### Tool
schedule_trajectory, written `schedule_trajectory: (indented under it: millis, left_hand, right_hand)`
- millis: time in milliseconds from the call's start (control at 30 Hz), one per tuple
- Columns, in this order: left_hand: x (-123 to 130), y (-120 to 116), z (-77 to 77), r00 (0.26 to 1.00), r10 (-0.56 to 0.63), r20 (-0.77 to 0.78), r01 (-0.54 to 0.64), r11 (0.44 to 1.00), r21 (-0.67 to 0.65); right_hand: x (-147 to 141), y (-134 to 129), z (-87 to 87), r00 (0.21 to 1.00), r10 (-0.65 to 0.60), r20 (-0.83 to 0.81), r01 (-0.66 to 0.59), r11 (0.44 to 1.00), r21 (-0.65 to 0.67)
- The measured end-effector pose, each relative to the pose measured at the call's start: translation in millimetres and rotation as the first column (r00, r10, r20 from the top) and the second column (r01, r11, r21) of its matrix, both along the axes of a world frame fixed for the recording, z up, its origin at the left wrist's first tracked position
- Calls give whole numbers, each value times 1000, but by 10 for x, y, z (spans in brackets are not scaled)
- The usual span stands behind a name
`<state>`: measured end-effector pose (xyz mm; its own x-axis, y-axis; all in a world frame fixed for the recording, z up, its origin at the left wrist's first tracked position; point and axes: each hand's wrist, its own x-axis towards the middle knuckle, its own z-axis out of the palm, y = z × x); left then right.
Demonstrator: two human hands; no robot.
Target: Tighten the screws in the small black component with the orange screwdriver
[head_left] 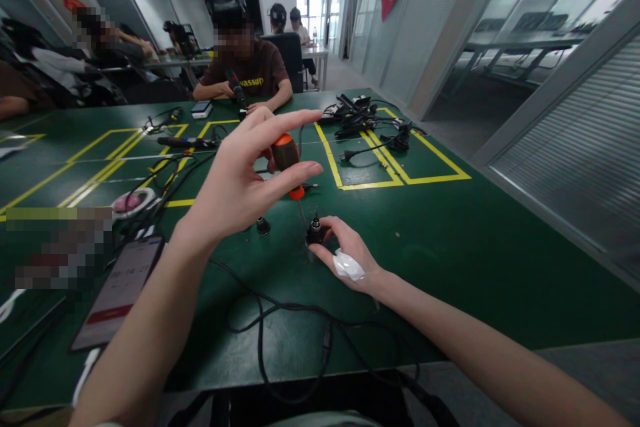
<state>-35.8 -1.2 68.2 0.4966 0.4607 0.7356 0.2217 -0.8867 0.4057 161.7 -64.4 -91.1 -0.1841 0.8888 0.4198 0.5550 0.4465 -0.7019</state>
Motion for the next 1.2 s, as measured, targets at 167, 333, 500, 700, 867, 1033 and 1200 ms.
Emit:
schedule_trajectory:
  millis: [167, 333, 500, 700, 867, 1033, 1200]
  left_hand:
    - [-53, -14, 34, 990, -117, 77, 125, 987, -100]
    - [-71, -49, 54, 976, -211, 42, 215, 963, -159]
    - [-17, -31, 23, 994, -93, 65, 93, 996, 1]
    - [-58, -35, 30, 974, -198, 107, 211, 969, -130]
    - [-51, -85, 23, 959, -266, 98, 281, 937, -207]
    - [-53, -100, 18, 966, -244, 80, 256, 938, -235]
    - [-40, -59, 6, 987, -148, 62, 156, 976, -151]
  right_hand:
    - [4, 2, 2, 1000, 5, 1, -5, 1000, -3]
    - [8, 5, -8, 1000, 13, -3, -13, 1000, -1]
    - [12, 7, -13, 1000, 3, -1, -3, 1000, 0]
    - [17, 10, -25, 1000, 11, 0, -11, 1000, 2]
    - [14, 9, -20, 1000, 15, -4, -15, 1000, 6]
    - [11, 5, 1, 1000, 16, -1, -16, 1000, 8]
    - [14, 6, 7, 1000, 15, 0, -15, 1000, 1]
